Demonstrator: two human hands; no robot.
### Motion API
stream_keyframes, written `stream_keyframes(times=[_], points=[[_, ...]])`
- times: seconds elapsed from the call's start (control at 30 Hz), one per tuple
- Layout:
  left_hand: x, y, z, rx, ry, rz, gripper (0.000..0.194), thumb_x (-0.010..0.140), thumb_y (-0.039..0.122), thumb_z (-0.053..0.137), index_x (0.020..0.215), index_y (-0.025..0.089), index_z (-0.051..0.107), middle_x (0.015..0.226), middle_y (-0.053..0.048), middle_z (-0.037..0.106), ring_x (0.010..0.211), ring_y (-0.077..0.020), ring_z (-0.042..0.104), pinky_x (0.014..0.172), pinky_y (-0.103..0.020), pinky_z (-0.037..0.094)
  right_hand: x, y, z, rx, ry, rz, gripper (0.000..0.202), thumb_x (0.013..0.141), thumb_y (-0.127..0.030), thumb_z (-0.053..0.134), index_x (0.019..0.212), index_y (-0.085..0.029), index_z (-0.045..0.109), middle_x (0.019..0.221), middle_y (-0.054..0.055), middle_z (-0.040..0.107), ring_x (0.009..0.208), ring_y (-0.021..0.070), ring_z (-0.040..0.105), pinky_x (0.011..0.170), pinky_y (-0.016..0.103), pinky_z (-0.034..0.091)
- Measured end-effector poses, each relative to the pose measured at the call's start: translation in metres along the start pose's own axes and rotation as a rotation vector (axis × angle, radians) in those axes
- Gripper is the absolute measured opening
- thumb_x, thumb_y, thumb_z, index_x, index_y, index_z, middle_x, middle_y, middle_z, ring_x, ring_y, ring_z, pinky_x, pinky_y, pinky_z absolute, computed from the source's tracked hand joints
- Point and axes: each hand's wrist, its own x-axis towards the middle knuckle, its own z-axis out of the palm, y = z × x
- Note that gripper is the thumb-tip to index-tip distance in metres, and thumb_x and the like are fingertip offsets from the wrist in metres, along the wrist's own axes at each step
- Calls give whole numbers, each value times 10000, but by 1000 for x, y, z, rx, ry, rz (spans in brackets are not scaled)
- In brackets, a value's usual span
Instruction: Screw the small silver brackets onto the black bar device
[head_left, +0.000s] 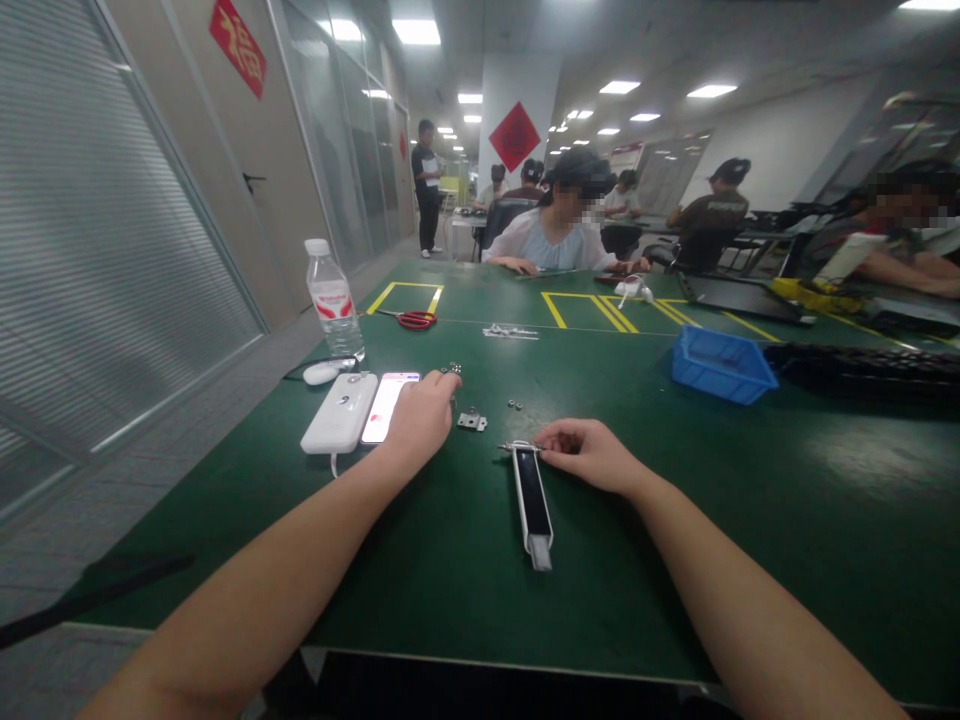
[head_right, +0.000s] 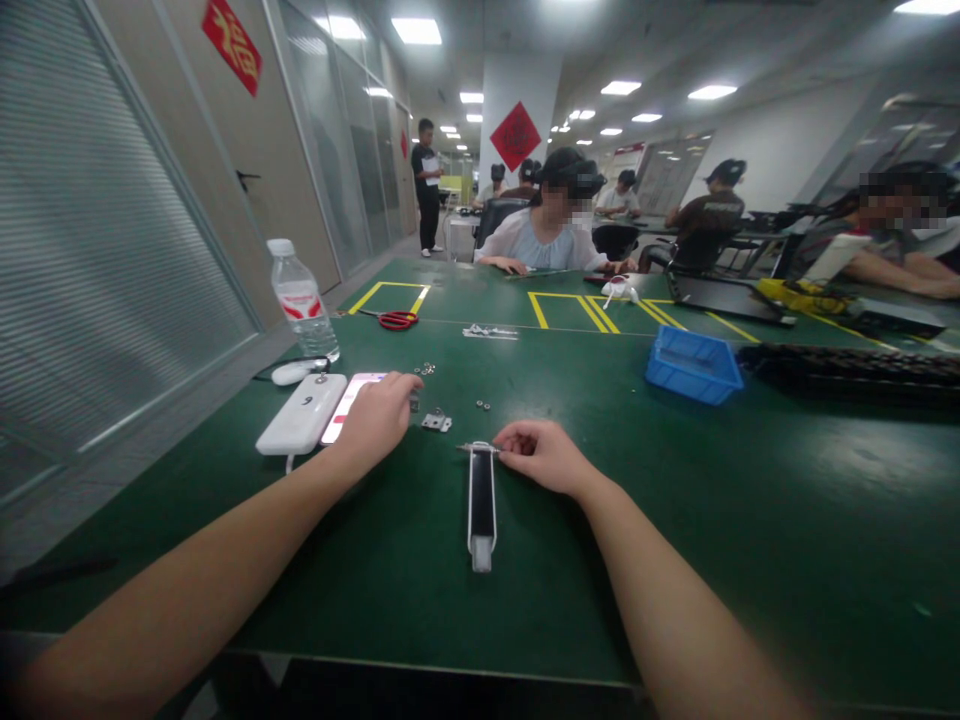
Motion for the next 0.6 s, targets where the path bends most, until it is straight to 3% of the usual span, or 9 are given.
stream_keyframes(times=[0.1,0.27,0.6], points=[[-1,5,1,-222,-33,-38,283,838,69,408,1022,170,598,989,-63,649,913,-194,607,817,-313,468,0,-1,0,8,0,-1,201,721,-306,647,846,-149,658,686,12,590,607,113,512,578,262,439],[-5,16,8,-478,-244,-127,212,773,77,492,898,164,639,840,-24,679,721,-147,635,657,-243,491,0,1,1,2,12,4,197,720,-319,651,816,-147,656,653,3,574,586,106,497,560,249,428],[-8,22,15,-653,-270,-149,168,757,98,509,856,150,634,825,-22,673,675,-130,633,617,-230,496,0,4,1,-24,12,-10,182,731,-302,646,821,-145,662,668,11,589,595,110,507,571,254,437]])
